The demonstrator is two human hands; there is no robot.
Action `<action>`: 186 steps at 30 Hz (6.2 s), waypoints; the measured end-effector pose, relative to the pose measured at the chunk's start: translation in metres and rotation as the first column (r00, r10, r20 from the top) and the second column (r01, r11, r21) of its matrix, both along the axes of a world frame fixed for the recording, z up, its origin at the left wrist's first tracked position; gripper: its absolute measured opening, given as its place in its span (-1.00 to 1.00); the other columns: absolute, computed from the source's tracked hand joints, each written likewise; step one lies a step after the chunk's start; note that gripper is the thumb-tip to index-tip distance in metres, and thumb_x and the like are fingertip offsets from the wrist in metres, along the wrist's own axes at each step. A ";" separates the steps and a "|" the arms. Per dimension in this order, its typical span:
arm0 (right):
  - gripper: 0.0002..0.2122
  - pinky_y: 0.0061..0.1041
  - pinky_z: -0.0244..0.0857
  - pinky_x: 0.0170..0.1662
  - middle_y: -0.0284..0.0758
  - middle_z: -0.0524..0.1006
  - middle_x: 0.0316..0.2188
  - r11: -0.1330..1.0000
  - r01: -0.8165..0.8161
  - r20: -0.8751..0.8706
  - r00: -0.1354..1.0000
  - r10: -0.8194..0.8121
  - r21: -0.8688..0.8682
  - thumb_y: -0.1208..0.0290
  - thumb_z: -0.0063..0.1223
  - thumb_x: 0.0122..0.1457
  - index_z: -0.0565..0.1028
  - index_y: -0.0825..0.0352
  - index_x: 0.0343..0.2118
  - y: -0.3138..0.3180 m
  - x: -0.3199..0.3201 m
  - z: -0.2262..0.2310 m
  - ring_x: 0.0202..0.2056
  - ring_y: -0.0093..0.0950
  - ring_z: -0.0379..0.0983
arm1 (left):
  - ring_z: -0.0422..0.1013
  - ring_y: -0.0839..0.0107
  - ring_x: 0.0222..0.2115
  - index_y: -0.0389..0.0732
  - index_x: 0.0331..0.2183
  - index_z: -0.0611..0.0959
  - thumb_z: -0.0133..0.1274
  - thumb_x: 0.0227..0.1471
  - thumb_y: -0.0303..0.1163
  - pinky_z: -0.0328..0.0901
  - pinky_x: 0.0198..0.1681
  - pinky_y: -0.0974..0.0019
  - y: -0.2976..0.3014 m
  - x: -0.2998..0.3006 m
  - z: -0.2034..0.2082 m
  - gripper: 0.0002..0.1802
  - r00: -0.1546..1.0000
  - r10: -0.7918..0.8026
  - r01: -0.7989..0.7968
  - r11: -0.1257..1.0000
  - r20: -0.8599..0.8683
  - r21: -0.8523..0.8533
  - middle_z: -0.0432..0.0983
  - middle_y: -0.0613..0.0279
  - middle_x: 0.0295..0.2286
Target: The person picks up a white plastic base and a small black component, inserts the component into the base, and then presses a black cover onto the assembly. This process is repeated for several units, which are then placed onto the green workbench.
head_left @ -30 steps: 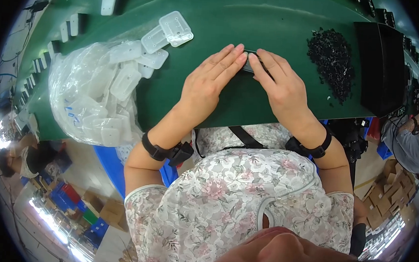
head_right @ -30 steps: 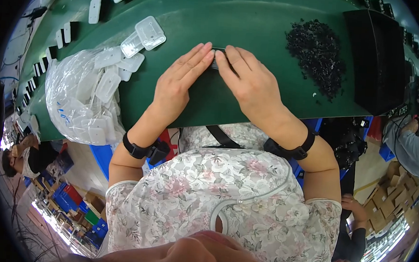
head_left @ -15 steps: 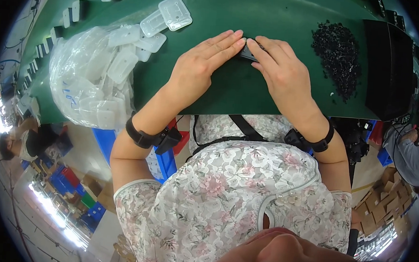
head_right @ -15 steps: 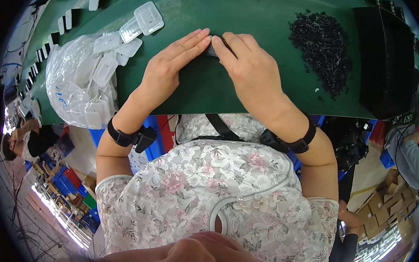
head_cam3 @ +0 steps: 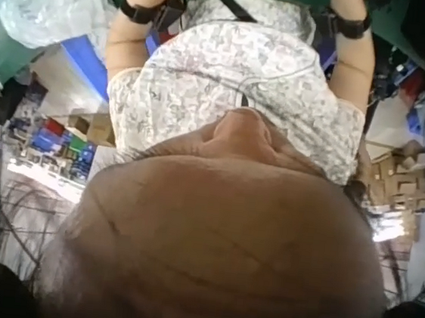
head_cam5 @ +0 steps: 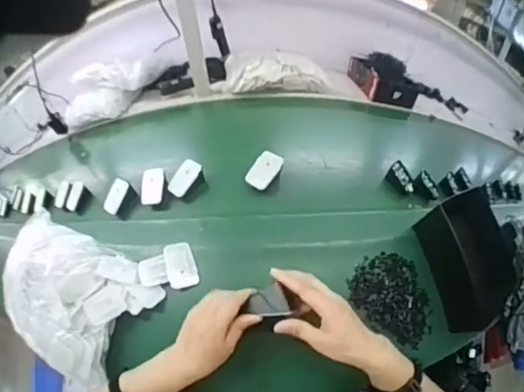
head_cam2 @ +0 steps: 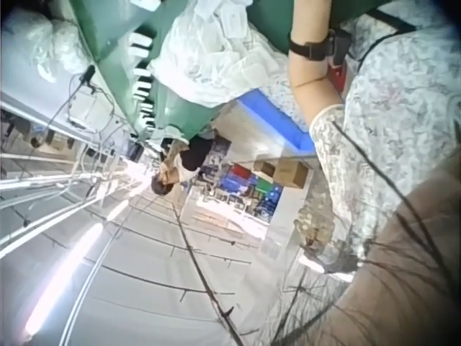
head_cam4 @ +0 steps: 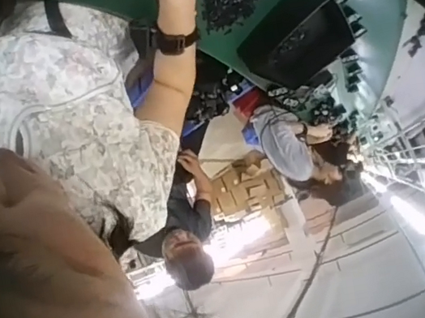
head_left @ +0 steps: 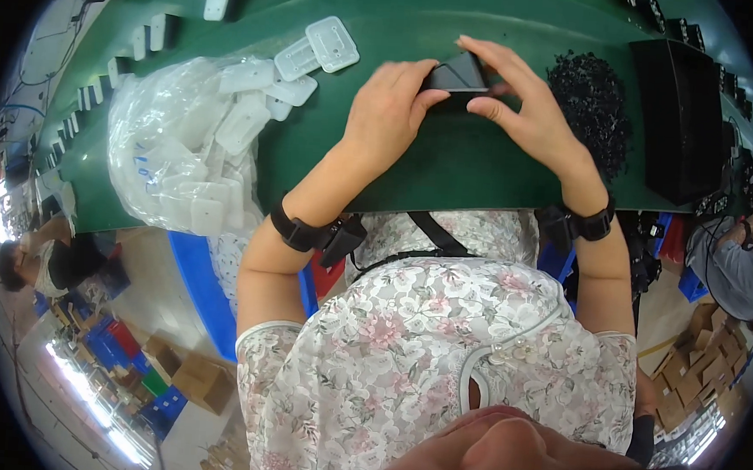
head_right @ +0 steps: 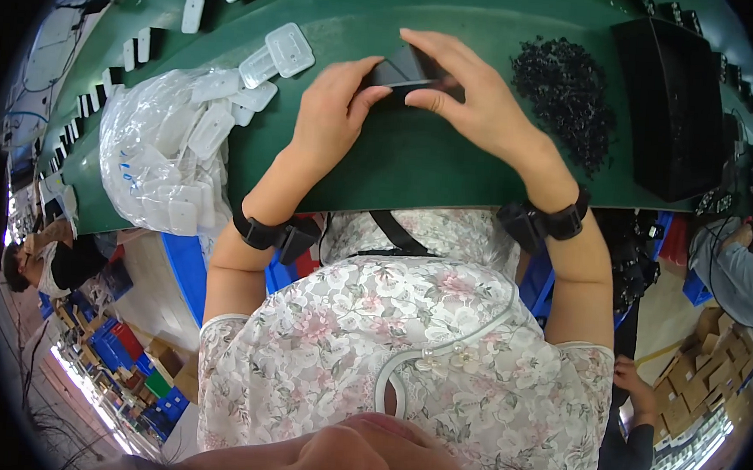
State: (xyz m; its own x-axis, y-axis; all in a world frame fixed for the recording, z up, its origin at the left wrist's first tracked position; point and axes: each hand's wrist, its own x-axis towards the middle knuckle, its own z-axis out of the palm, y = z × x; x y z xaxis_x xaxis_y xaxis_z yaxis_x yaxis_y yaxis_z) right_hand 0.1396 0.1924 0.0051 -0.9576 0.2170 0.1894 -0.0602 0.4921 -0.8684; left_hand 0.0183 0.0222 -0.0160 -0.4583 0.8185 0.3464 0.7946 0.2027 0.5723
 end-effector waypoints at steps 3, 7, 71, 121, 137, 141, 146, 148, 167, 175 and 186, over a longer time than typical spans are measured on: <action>-0.57 -0.57 0.29 -0.12 -0.31 0.41 -0.05 0.999 0.025 -0.006 1.000 -0.025 -0.025 0.41 0.12 0.09 0.38 0.27 0.06 -0.005 -0.001 0.005 -0.15 -0.47 0.39 | 0.44 0.09 -0.44 -0.31 -0.17 0.52 0.07 0.03 -0.35 0.34 -0.38 0.22 0.000 0.005 0.007 -0.68 0.968 -0.001 -0.012 0.999 0.250 0.052 0.51 0.02 -0.42; -0.62 -0.60 0.28 -0.16 -0.32 0.44 -0.17 0.999 0.011 0.024 1.000 -0.010 -0.047 0.38 0.09 0.13 0.40 0.28 0.03 0.000 -0.006 0.016 -0.22 -0.51 0.38 | 0.46 0.28 -0.59 -0.33 -0.16 0.52 0.08 0.05 -0.37 0.35 -0.50 0.30 -0.001 0.017 0.030 -0.68 0.827 0.033 -0.055 0.998 0.561 0.022 0.51 0.02 -0.48; -0.84 -0.48 0.31 -0.28 -0.39 0.43 -0.38 0.588 0.598 -0.172 0.766 -0.619 0.545 0.44 0.12 0.04 0.53 0.26 -0.28 0.075 0.039 -0.016 -0.32 -0.39 0.39 | 0.34 0.20 -0.35 -0.19 -0.16 0.50 0.11 -0.13 -0.47 0.22 -0.28 0.17 0.000 -0.019 0.015 -0.61 0.928 -0.052 0.005 0.992 -0.369 -0.127 0.43 0.23 -0.44; -0.95 -0.74 0.20 -0.39 -0.47 0.46 -0.44 0.949 0.302 0.045 0.953 -0.299 -0.094 0.56 0.10 0.11 0.50 0.40 -0.36 -0.006 0.015 0.037 -0.44 -0.70 0.35 | 0.42 0.45 -0.65 -0.29 -0.34 0.59 0.03 -0.03 -0.69 0.33 -0.67 0.47 0.041 0.026 0.033 -0.84 0.974 -0.063 0.006 0.967 0.215 0.255 0.43 0.19 -0.51; -0.95 -0.79 0.04 -0.53 -0.53 0.38 -0.54 0.897 0.358 0.130 0.933 -0.335 -0.258 0.59 0.12 0.08 0.46 0.37 -0.44 -0.008 0.014 0.030 -0.56 -0.81 0.21 | 0.44 0.47 -0.42 -0.39 -0.04 0.42 0.00 0.05 -0.64 0.38 -0.33 0.45 0.034 0.026 0.029 -0.62 0.339 -0.057 -0.183 0.975 0.939 0.126 0.49 0.16 -0.37; -0.92 -0.76 0.01 -0.57 -0.52 0.37 -0.55 0.923 0.349 0.185 0.930 -0.319 -0.165 0.60 0.14 0.05 0.45 0.39 -0.48 -0.010 0.014 0.030 -0.60 -0.81 0.15 | 0.43 0.50 -0.42 -0.41 -0.12 0.46 0.00 0.08 -0.57 0.35 -0.28 0.45 0.029 0.022 0.025 -0.71 0.092 -0.019 -0.110 0.994 0.996 0.029 0.53 0.13 -0.36; -0.91 -0.74 0.01 -0.58 -0.51 0.37 -0.58 0.929 0.370 0.214 0.910 -0.356 -0.029 0.59 0.15 0.03 0.44 0.41 -0.49 -0.011 0.011 0.031 -0.62 -0.80 0.13 | 0.46 0.50 -0.41 -0.41 -0.18 0.47 -0.05 0.11 -0.56 0.37 -0.28 0.48 0.028 0.021 0.024 -0.79 0.097 -0.080 -0.076 0.993 0.992 0.088 0.53 0.12 -0.37; -0.91 -0.74 0.02 -0.58 -0.53 0.38 -0.59 0.938 0.346 0.250 0.912 -0.326 -0.038 0.58 0.15 0.04 0.44 0.40 -0.49 -0.009 0.011 0.028 -0.62 -0.81 0.14 | 0.46 0.50 -0.41 -0.42 -0.19 0.47 -0.05 0.11 -0.56 0.37 -0.28 0.48 0.028 0.022 0.023 -0.80 0.120 -0.108 -0.079 0.990 0.987 0.118 0.53 0.11 -0.37; -0.76 -0.64 0.16 -0.43 -0.40 0.39 -0.39 0.933 0.360 -0.006 0.933 -0.360 -0.004 0.47 0.25 -0.07 0.48 0.30 -0.30 -0.008 0.031 0.026 -0.49 -0.58 0.24 | 0.44 0.56 -0.47 -0.36 -0.30 0.49 0.03 0.09 -0.55 0.34 -0.40 0.53 0.022 0.039 0.021 -0.89 0.419 -0.139 -0.097 0.976 0.898 0.196 0.48 0.27 -0.46; -0.75 -0.45 0.24 -0.45 -0.30 0.46 -0.55 0.921 0.349 0.110 0.936 -0.334 -0.174 0.32 0.24 -0.07 0.39 0.33 -0.50 -0.012 0.039 -0.006 -0.49 -0.40 0.42 | 0.46 0.47 -0.45 -0.39 -0.27 0.49 0.00 0.09 -0.57 0.33 -0.37 0.47 0.017 0.041 0.026 -0.87 0.547 -0.011 0.005 1.000 0.837 0.011 0.51 0.14 -0.43; -0.66 -0.54 0.28 -0.44 -0.32 0.49 -0.51 0.878 0.372 0.133 0.928 -0.348 -0.301 0.27 0.28 -0.05 0.43 0.32 -0.28 0.015 0.026 0.001 -0.52 -0.54 0.42 | 0.36 0.55 -0.62 -0.36 -0.24 0.48 -0.06 0.17 -0.43 0.22 -0.56 0.54 0.046 -0.003 0.002 -0.82 0.579 0.033 -0.082 0.996 0.815 0.018 0.48 0.22 -0.58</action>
State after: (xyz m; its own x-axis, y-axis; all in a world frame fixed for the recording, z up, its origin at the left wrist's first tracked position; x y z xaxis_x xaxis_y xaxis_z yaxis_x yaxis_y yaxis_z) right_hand 0.1661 0.2074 0.0064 -0.8102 0.5860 -0.0142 0.1382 0.1674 -0.9762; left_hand 0.0151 0.0685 -0.0136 -0.6133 0.7740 -0.1578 -0.0206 0.1841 0.9827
